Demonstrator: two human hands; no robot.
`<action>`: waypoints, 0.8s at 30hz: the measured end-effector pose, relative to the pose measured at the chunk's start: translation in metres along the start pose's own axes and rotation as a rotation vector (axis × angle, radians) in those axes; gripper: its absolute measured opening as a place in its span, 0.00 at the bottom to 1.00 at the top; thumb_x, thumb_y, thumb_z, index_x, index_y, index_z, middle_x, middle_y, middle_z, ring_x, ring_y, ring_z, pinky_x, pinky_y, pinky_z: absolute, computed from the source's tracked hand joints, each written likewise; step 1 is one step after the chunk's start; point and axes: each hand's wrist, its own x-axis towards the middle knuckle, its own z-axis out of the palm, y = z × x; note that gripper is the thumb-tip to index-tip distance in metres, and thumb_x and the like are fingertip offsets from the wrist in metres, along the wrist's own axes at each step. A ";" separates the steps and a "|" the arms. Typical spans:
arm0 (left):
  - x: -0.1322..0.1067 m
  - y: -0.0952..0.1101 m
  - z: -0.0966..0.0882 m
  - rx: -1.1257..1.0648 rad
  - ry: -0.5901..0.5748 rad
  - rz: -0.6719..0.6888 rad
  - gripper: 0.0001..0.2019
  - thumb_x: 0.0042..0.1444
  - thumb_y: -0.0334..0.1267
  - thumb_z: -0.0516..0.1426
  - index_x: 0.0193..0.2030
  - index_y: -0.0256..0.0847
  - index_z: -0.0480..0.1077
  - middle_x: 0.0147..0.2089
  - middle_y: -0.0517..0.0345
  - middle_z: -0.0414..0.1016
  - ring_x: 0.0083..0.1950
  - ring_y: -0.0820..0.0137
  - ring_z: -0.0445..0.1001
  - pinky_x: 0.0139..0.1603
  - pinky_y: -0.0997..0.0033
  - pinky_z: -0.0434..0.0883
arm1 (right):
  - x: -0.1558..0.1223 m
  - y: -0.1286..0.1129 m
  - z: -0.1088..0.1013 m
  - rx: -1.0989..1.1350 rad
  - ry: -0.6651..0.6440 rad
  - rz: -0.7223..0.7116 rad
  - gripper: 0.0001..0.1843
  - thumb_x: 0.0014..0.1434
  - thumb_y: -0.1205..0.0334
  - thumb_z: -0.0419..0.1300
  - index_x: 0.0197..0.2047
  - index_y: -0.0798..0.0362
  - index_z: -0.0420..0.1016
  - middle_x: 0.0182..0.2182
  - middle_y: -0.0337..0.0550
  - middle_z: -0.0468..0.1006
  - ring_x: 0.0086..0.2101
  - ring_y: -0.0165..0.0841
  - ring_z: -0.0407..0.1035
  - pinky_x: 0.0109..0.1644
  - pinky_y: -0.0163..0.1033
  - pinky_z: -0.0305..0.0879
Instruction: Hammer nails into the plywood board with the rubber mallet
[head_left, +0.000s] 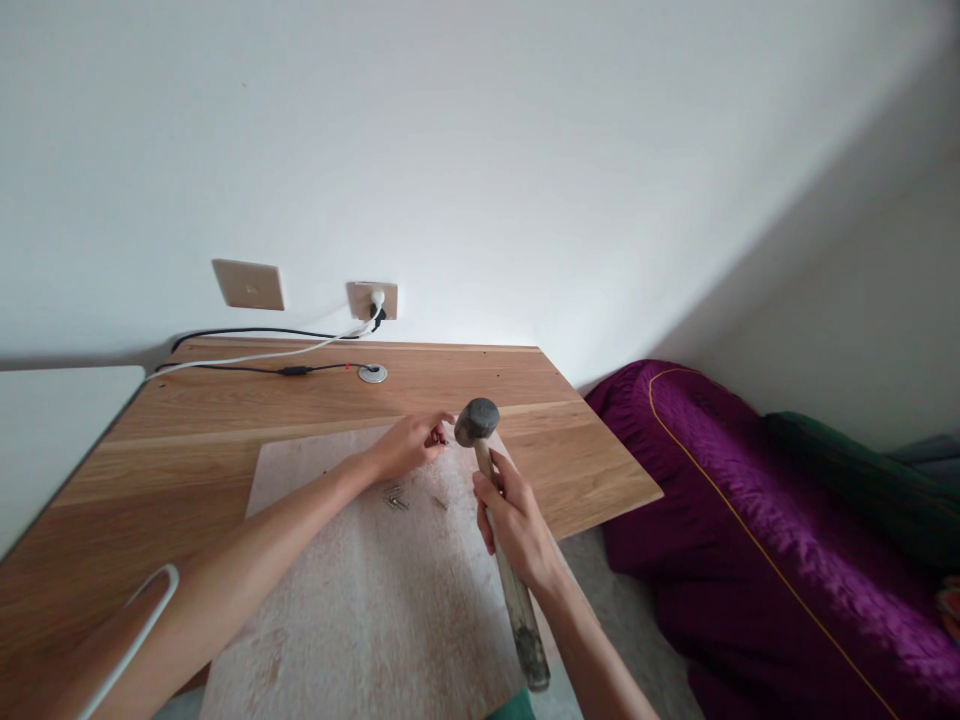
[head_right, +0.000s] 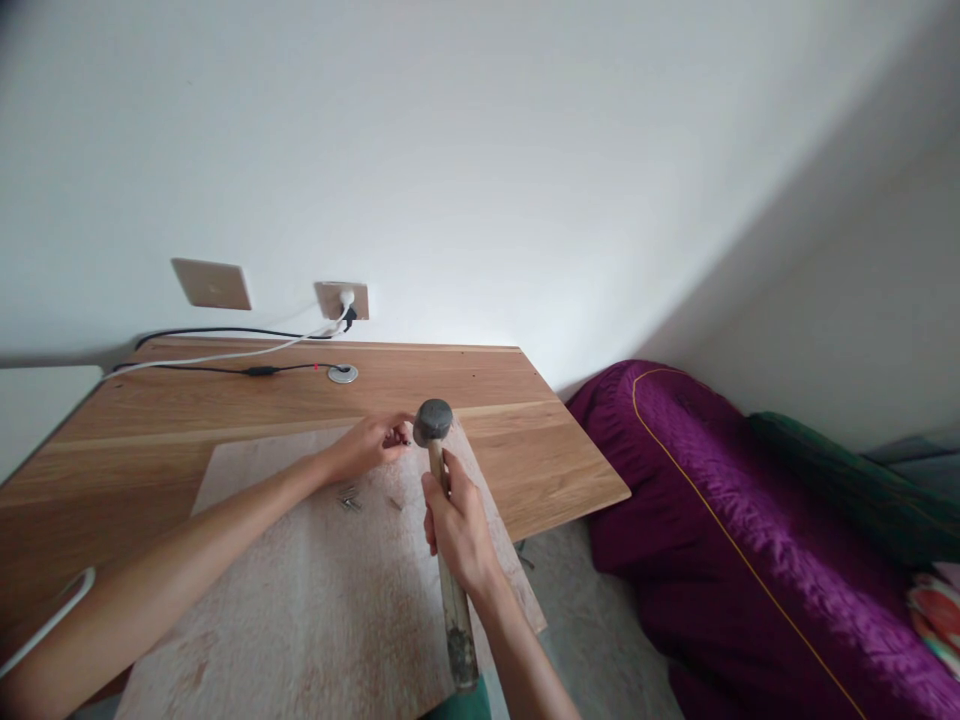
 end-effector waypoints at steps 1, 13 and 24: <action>0.000 0.000 0.000 0.005 0.004 0.008 0.17 0.59 0.30 0.60 0.55 0.42 0.74 0.38 0.61 0.80 0.37 0.70 0.76 0.42 0.73 0.71 | -0.001 -0.001 0.000 0.010 -0.001 -0.007 0.17 0.68 0.47 0.55 0.52 0.50 0.65 0.14 0.24 0.63 0.13 0.27 0.54 0.16 0.31 0.50; 0.001 -0.001 0.001 -0.009 -0.003 0.002 0.15 0.58 0.28 0.60 0.51 0.42 0.76 0.35 0.62 0.80 0.34 0.71 0.76 0.40 0.73 0.70 | 0.001 0.015 0.010 -0.032 -0.007 0.055 0.19 0.67 0.47 0.56 0.52 0.51 0.68 0.15 0.26 0.64 0.12 0.28 0.57 0.14 0.31 0.53; 0.000 -0.003 0.002 -0.039 0.025 0.011 0.17 0.57 0.30 0.62 0.54 0.42 0.74 0.37 0.62 0.80 0.36 0.71 0.77 0.42 0.74 0.71 | -0.006 0.004 0.007 0.038 0.057 -0.022 0.17 0.67 0.46 0.55 0.49 0.50 0.65 0.15 0.24 0.63 0.13 0.27 0.56 0.15 0.30 0.52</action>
